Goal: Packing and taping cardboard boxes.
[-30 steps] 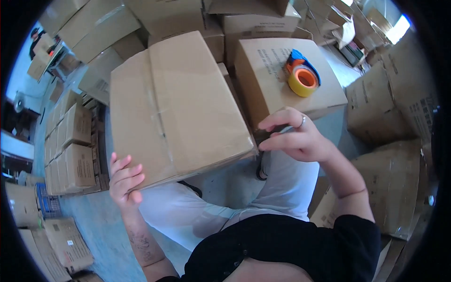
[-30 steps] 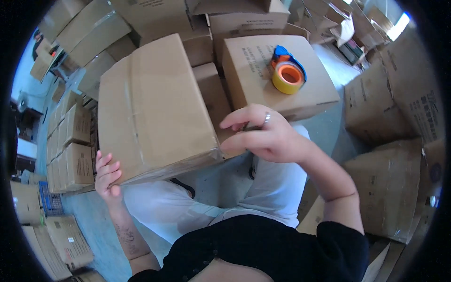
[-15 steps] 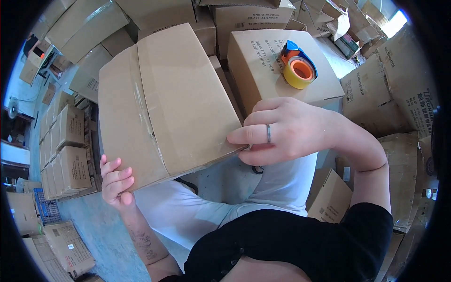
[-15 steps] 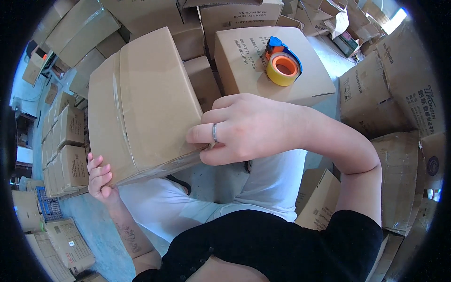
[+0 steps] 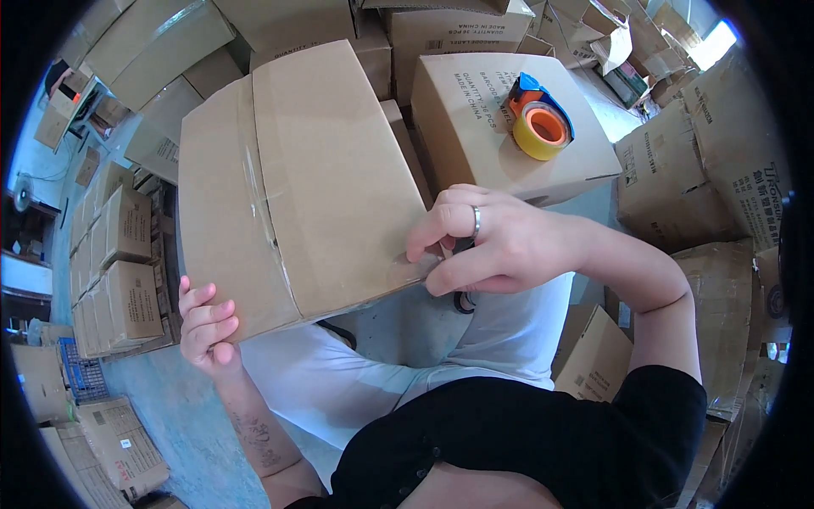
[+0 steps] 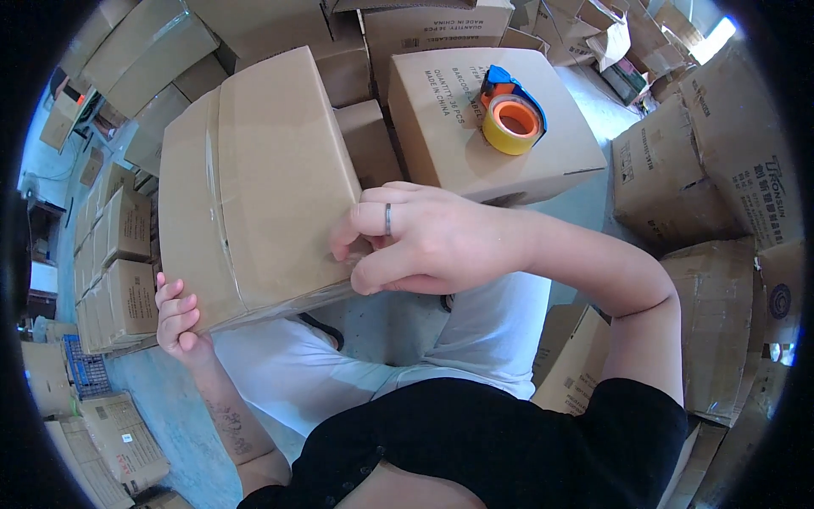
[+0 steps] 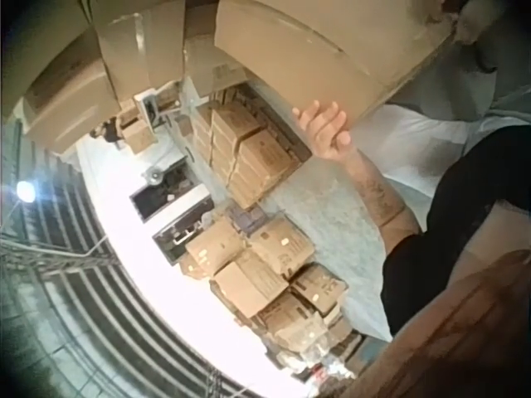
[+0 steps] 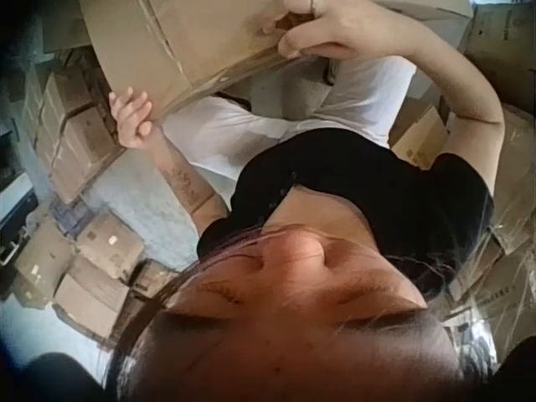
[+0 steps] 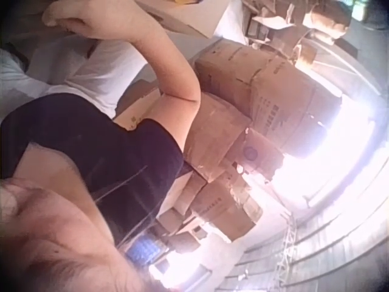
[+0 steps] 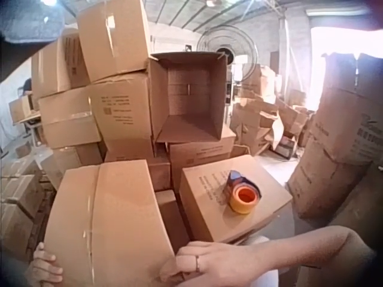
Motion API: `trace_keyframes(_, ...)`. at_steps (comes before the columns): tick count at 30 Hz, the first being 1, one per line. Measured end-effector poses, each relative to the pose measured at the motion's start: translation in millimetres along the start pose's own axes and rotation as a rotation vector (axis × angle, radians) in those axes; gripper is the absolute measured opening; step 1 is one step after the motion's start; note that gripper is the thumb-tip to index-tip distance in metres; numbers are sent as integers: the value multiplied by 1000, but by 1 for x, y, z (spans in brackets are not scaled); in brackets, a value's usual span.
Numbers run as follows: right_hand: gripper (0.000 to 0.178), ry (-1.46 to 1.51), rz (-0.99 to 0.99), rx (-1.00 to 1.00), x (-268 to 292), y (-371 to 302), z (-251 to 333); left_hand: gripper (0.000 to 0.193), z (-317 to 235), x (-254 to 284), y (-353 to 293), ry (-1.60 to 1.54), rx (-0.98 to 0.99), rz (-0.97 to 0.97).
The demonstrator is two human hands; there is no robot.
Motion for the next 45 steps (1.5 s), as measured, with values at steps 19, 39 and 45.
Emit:
trace_keyframes(19, 22, -302, -367, 252, -19, -15, -3, 50, 6, -3, 12, 34, 65, -101)
trace_keyframes(39, 109, 715, -204, -594, -55, -17, -75, 47, 9, -3, 3, 14, 87, -100)
trace_keyframes(45, 79, 134, -565, -288, -39, -14, -63, 42, 8, -12, 14, -6, 92, -154)
Point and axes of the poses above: each hand's wrist, its own y-axis towards the middle knuckle, its own x-axis out of the back of the hand, z = x × y, the point moved 9 cm from there along y, towards the middle knuckle, and after that the axes turned 14 degrees about -x, right-handed, at the moved point
